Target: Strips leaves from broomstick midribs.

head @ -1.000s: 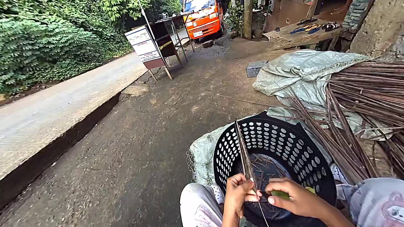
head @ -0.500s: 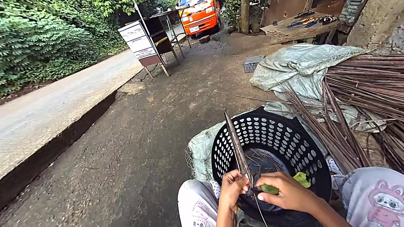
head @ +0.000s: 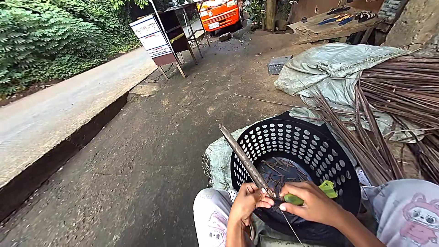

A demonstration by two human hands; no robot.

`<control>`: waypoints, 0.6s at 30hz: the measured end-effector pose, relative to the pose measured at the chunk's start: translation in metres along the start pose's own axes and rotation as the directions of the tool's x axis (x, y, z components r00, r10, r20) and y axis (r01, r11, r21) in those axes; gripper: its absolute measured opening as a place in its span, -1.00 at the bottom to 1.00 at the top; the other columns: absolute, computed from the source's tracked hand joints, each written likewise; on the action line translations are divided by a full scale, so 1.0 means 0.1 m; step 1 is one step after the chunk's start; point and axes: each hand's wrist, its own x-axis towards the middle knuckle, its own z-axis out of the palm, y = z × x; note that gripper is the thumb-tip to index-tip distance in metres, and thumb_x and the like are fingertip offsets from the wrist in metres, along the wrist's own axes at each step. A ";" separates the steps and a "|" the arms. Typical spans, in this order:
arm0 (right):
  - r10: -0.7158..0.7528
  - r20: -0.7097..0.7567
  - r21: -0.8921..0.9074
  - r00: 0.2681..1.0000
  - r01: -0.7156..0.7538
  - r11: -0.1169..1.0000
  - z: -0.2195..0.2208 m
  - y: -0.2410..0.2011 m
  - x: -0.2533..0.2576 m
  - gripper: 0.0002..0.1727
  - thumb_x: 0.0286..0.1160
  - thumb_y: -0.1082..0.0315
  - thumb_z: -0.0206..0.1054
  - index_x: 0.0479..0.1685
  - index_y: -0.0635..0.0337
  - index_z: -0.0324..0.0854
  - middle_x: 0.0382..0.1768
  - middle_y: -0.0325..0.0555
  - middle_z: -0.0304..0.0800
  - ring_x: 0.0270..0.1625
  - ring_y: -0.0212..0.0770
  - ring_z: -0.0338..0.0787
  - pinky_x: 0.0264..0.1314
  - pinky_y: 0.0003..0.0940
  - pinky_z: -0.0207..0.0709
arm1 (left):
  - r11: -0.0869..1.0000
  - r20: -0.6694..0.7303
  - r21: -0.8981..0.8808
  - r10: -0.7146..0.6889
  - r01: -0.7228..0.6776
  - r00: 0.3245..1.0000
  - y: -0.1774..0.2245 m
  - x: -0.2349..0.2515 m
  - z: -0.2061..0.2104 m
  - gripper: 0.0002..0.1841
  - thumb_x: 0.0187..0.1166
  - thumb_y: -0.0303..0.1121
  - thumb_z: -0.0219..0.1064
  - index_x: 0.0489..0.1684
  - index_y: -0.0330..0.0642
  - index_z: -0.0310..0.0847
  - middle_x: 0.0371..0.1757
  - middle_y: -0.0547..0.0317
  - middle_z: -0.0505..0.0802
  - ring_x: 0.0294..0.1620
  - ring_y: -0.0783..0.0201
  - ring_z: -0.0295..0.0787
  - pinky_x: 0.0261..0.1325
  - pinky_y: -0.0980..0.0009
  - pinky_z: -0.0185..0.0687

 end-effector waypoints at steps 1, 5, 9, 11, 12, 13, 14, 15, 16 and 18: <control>-0.008 -0.007 -0.009 1.000 0.008 1.000 0.01 0.00 0.00 -0.70 0.21 0.19 0.42 -0.44 0.32 0.78 -0.53 0.06 0.80 -0.56 -0.05 0.77 -0.59 -0.16 0.50 | 1.000 0.004 0.010 -0.001 0.001 1.000 0.00 0.00 -0.01 -0.69 0.65 -0.76 -0.03 -0.29 -0.34 0.65 -0.46 0.34 0.87 -0.48 0.58 0.81 -0.23 0.65 0.74; -0.055 -0.064 -0.094 0.996 0.049 0.994 0.04 0.02 0.00 -0.68 0.20 0.14 0.39 -0.49 0.28 0.77 -0.58 0.01 0.77 -0.63 -0.10 0.73 -0.68 -0.21 0.44 | 0.999 -0.021 0.044 -0.017 0.018 1.000 0.03 0.01 0.01 -0.72 0.67 -0.74 0.00 -0.30 -0.36 0.64 -0.50 0.34 0.85 -0.50 0.59 0.79 -0.27 0.67 0.71; -0.078 -0.093 -0.172 0.993 0.061 0.983 0.07 0.04 -0.01 -0.65 0.22 0.11 0.37 -0.50 0.28 0.78 -0.61 -0.01 0.75 -0.64 -0.09 0.73 -0.70 -0.21 0.44 | 0.993 -0.067 0.091 -0.068 0.074 0.995 0.05 0.04 0.04 -0.75 0.70 -0.71 0.03 -0.33 -0.38 0.60 -0.56 0.32 0.81 -0.55 0.60 0.75 -0.33 0.69 0.66; -0.077 -0.104 -0.189 0.992 0.056 0.980 0.08 0.04 -0.01 -0.65 0.23 0.12 0.36 -0.50 0.28 0.78 -0.61 0.00 0.74 -0.64 -0.09 0.74 -0.70 -0.21 0.44 | 0.990 -0.074 0.105 -0.089 0.097 0.993 0.07 0.05 0.04 -0.75 0.72 -0.69 0.03 -0.34 -0.37 0.59 -0.58 0.32 0.80 -0.55 0.60 0.74 -0.33 0.69 0.65; -0.079 -0.108 -0.196 0.991 0.056 0.979 0.08 0.05 -0.01 -0.65 0.23 0.12 0.36 -0.50 0.28 0.79 -0.60 -0.01 0.75 -0.63 -0.09 0.74 -0.69 -0.22 0.45 | 0.988 -0.075 0.110 -0.096 0.104 0.993 0.07 0.05 0.04 -0.75 0.72 -0.69 0.03 -0.34 -0.35 0.58 -0.58 0.32 0.81 -0.56 0.60 0.74 -0.34 0.69 0.65; -0.082 -0.114 -0.202 0.990 0.058 0.978 0.08 0.05 -0.01 -0.66 0.23 0.12 0.36 -0.50 0.28 0.79 -0.60 -0.01 0.75 -0.63 -0.09 0.74 -0.69 -0.23 0.45 | 0.988 -0.075 0.109 -0.102 0.110 0.992 0.07 0.06 0.04 -0.74 0.73 -0.69 0.03 -0.35 -0.34 0.58 -0.58 0.32 0.81 -0.56 0.60 0.75 -0.34 0.69 0.65; -0.089 -0.122 -0.209 0.989 0.062 0.976 0.09 0.06 -0.01 -0.65 0.23 0.12 0.36 -0.51 0.27 0.79 -0.61 -0.02 0.74 -0.64 -0.10 0.73 -0.70 -0.24 0.44 | 0.987 -0.074 0.109 -0.108 0.116 0.991 0.07 0.06 0.04 -0.74 0.73 -0.69 0.03 -0.36 -0.34 0.57 -0.58 0.32 0.81 -0.56 0.60 0.75 -0.35 0.69 0.65; -0.098 -0.129 -0.219 0.987 0.068 0.973 0.10 0.06 -0.01 -0.65 0.23 0.11 0.35 -0.52 0.26 0.79 -0.62 -0.03 0.73 -0.65 -0.11 0.72 -0.71 -0.26 0.41 | 0.986 -0.073 0.111 -0.114 0.122 0.991 0.07 0.06 0.04 -0.74 0.73 -0.69 0.03 -0.36 -0.34 0.57 -0.58 0.32 0.81 -0.57 0.60 0.74 -0.35 0.70 0.64; -0.103 -0.131 -0.224 0.986 0.072 0.972 0.10 0.07 -0.01 -0.65 0.23 0.11 0.35 -0.52 0.26 0.79 -0.63 -0.03 0.72 -0.65 -0.12 0.71 -0.72 -0.27 0.40 | 0.985 -0.069 0.114 -0.120 0.127 0.990 0.07 0.07 0.03 -0.74 0.73 -0.69 0.03 -0.37 -0.33 0.56 -0.58 0.31 0.81 -0.57 0.60 0.74 -0.35 0.70 0.64; -0.107 -0.124 -0.212 0.987 0.079 0.974 0.10 0.08 -0.01 -0.64 0.24 0.10 0.34 -0.52 0.27 0.79 -0.63 -0.03 0.71 -0.65 -0.12 0.71 -0.71 -0.27 0.40 | 0.984 -0.049 0.119 -0.130 0.135 0.990 0.06 0.08 0.02 -0.73 0.73 -0.69 0.03 -0.39 -0.31 0.55 -0.58 0.32 0.82 -0.57 0.60 0.75 -0.35 0.70 0.64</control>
